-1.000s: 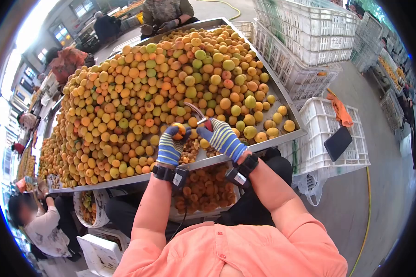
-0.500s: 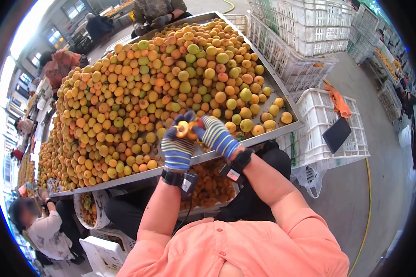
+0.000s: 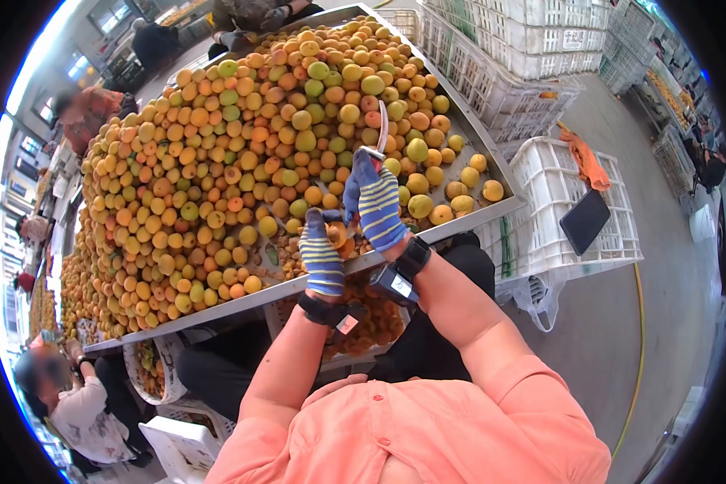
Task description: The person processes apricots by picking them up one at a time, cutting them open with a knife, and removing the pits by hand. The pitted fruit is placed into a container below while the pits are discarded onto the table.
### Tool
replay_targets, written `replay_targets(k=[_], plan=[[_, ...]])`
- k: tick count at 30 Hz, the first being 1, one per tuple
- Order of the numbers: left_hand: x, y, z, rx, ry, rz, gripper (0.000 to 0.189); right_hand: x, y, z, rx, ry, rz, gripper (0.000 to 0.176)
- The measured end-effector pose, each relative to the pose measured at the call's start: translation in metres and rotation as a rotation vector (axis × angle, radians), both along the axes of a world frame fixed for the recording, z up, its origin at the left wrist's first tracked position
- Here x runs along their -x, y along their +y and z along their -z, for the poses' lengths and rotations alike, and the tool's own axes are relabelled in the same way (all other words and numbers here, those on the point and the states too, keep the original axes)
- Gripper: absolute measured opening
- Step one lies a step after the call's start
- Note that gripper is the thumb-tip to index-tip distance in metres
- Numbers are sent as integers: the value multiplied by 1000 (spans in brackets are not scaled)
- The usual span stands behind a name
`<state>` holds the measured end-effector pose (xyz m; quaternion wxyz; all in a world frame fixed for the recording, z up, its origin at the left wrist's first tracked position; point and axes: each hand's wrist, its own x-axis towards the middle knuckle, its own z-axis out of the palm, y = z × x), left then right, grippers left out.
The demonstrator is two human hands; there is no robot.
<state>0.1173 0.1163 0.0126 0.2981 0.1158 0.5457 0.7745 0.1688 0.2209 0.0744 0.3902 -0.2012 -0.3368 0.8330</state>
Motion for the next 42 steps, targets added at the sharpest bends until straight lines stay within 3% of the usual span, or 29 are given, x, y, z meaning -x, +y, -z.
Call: replay_targets(k=[2,6,13,21,27,32,35,36,39,42], plan=[[-8,5,-3,5,-26,5,42,3,3,2,2,17,51,40],[-14,17,2,31,211,-102,41,4,6,-1,-33,-21,151,37],[-16,22,-3,-55,40,-35,38,2,3,-10,-54,-2,206,35],[-20,35,-7,82,453,-164,41,12,17,15,263,76,163,41],[-14,34,-9,82,489,-139,42,19,24,35,535,52,74,46],[-6,30,5,-25,347,-93,47,19,25,45,633,270,-1,43],[4,26,19,-170,-162,64,54,23,27,40,581,104,80,46],[-5,15,-7,-233,-242,186,42,22,30,39,562,138,60,45],[-4,11,-2,-250,-215,302,28,20,34,42,545,202,-2,44],[-1,5,-1,-231,-266,293,26,16,33,39,594,288,-95,43]])
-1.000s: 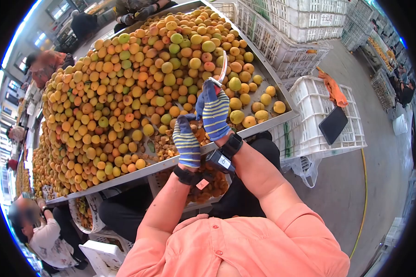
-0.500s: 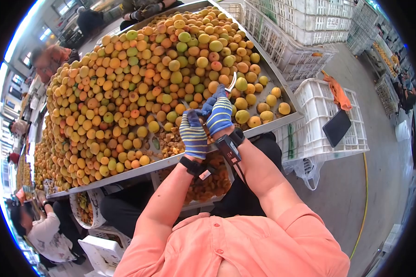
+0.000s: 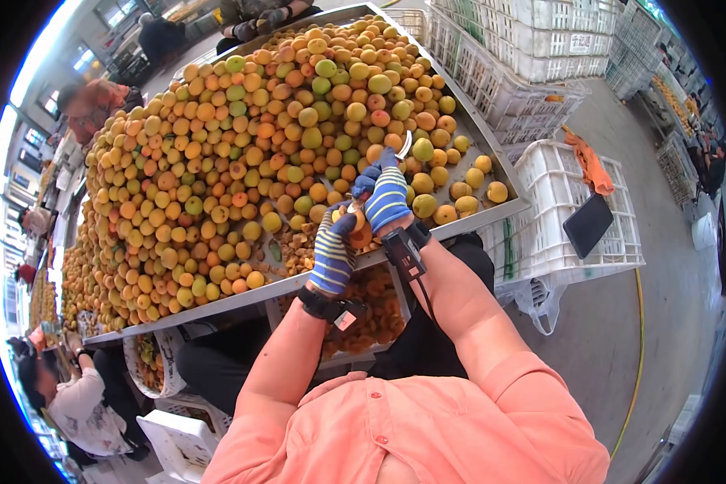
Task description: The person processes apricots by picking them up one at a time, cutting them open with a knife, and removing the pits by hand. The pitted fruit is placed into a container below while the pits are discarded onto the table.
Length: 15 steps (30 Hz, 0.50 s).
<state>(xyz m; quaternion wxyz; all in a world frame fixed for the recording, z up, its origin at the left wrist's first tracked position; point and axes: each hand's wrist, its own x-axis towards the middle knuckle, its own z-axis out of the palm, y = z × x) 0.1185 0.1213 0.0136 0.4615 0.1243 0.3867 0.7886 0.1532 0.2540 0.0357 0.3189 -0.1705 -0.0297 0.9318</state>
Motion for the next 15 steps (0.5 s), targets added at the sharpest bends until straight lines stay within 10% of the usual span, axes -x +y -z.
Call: replay_targets(k=[15], plan=[[-25,-96,-28,357,-409,481,30,-20,2,-24,-232,-324,134,39]])
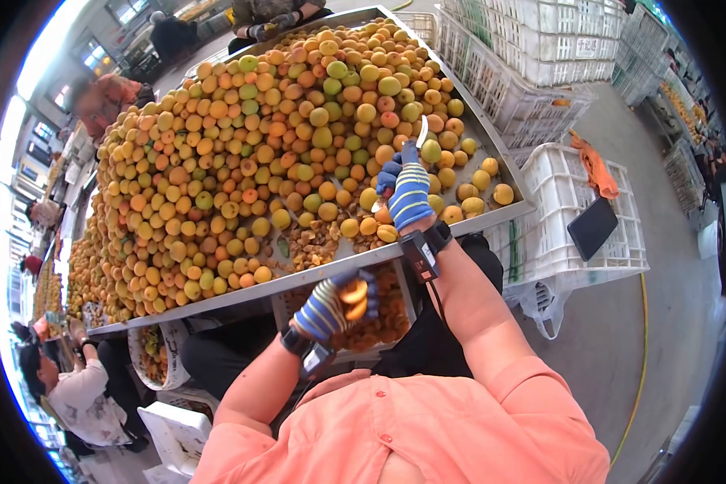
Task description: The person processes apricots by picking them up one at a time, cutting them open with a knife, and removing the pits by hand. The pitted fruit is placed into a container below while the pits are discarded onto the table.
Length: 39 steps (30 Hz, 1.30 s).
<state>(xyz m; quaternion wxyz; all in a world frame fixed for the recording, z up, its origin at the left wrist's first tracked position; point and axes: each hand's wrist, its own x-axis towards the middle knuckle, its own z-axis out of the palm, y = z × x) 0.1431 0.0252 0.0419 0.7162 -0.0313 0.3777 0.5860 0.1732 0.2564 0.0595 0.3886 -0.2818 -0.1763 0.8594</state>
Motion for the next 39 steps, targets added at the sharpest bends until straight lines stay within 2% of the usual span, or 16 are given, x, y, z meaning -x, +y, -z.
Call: replay_targets(k=[2,4,7,11,14,16,17,18,19,20,24,30,35,36,38,39], plan=[[-2,-25,30,64,-344,-69,31,-2,-1,-1,-40,-6,-72,39],[-7,-38,50,89,-260,-433,31,-3,-5,-1,-61,13,-109,38],[3,-43,50,-103,-170,-579,31,-5,-7,-1,-89,26,-149,36],[6,-50,23,51,-169,-295,32,-7,-10,-5,-66,28,-165,33],[23,-36,-3,-180,104,-61,33,-7,-4,-1,-166,-19,-215,36],[31,-6,-31,-73,800,-55,27,-4,-9,-3,-242,-108,-184,32],[42,10,-33,-58,1137,-28,21,-1,-10,0,-305,-156,-171,31],[54,29,-13,-145,1380,-150,19,2,-12,1,-368,-204,-156,30],[70,45,-11,-92,1629,-95,21,1,-18,-3,-498,-390,-118,27],[77,64,-20,-54,1978,-40,25,12,-6,29,-805,-620,-52,28],[104,118,-31,202,2363,616,39,1,-17,16,-1161,-893,12,33],[126,151,-15,226,2350,801,30,-10,-17,-5,-1231,-1029,-92,34],[116,144,-30,322,2157,577,26,1,-12,22,-1264,-892,-7,36],[126,144,-19,283,1893,427,26,-2,-13,16,-1069,-748,-136,36],[154,135,14,87,1059,-32,26,-10,-15,1,-676,-448,-378,37],[147,121,3,-59,749,-150,30,-13,-21,-8,-591,-384,-404,39]])
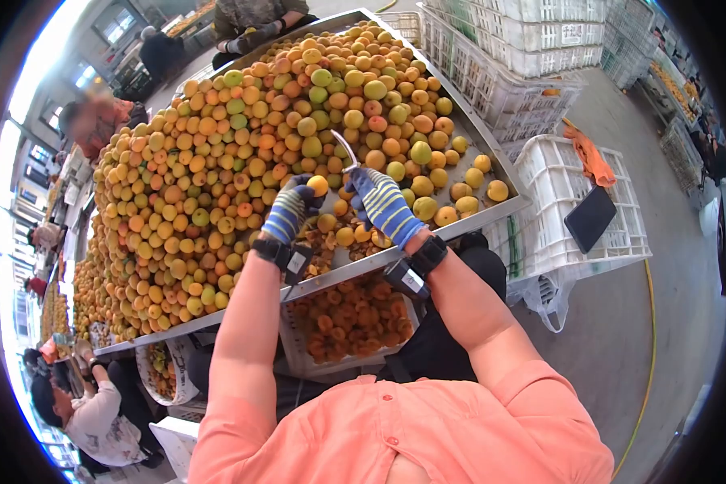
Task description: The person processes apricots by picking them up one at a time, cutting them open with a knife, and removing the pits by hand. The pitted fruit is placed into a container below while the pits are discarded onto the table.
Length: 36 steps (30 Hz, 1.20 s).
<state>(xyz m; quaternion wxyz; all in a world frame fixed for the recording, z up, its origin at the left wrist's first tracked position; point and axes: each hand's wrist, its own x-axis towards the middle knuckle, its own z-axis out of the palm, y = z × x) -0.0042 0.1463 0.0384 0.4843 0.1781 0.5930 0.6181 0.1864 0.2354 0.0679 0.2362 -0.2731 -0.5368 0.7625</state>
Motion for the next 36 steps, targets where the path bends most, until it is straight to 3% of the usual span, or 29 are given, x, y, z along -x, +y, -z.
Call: replay_targets(k=[1,3,5,7,8,11,12,15,20,23,26,29,33,34,35,36], plan=[[4,-11,8,-211,-264,66,37,-2,-4,-6,65,-5,-26,39],[-14,-28,4,-339,-388,21,43,1,-9,-6,189,17,-98,40],[-42,-41,-13,-484,-480,12,46,1,-12,0,146,8,-204,32],[-52,-51,-19,-530,-625,21,44,6,-14,19,-691,-16,-218,22],[-56,-55,-16,-518,-582,-13,43,10,-15,24,-1164,-21,-114,24],[-61,-63,-3,-498,-453,-72,42,10,-23,32,-1261,92,-101,23],[-60,-64,0,-501,-408,-56,42,5,-31,23,-974,53,-147,24],[-63,-63,1,-511,-327,-43,39,8,-37,35,-1139,12,-54,20],[-71,-60,0,-479,-270,-115,36,5,-46,11,-733,-161,-94,24],[-72,-60,5,-458,-224,-126,34,12,-48,31,-737,26,9,33],[-73,-61,6,-393,-146,-151,30,12,-51,41,-907,-14,-6,33],[-83,-62,-1,-393,-82,-198,27,20,-61,38,-516,143,24,34],[-91,-60,-8,-274,391,-218,22,4,-58,8,-85,-37,-276,33],[-91,-61,-10,-281,470,-209,24,-4,-57,-10,604,-34,-354,37],[-92,-61,-12,-288,552,-199,27,-5,-49,-1,882,135,-533,41],[-100,-62,-29,-354,438,-193,36,-4,-47,8,964,271,-611,42]])
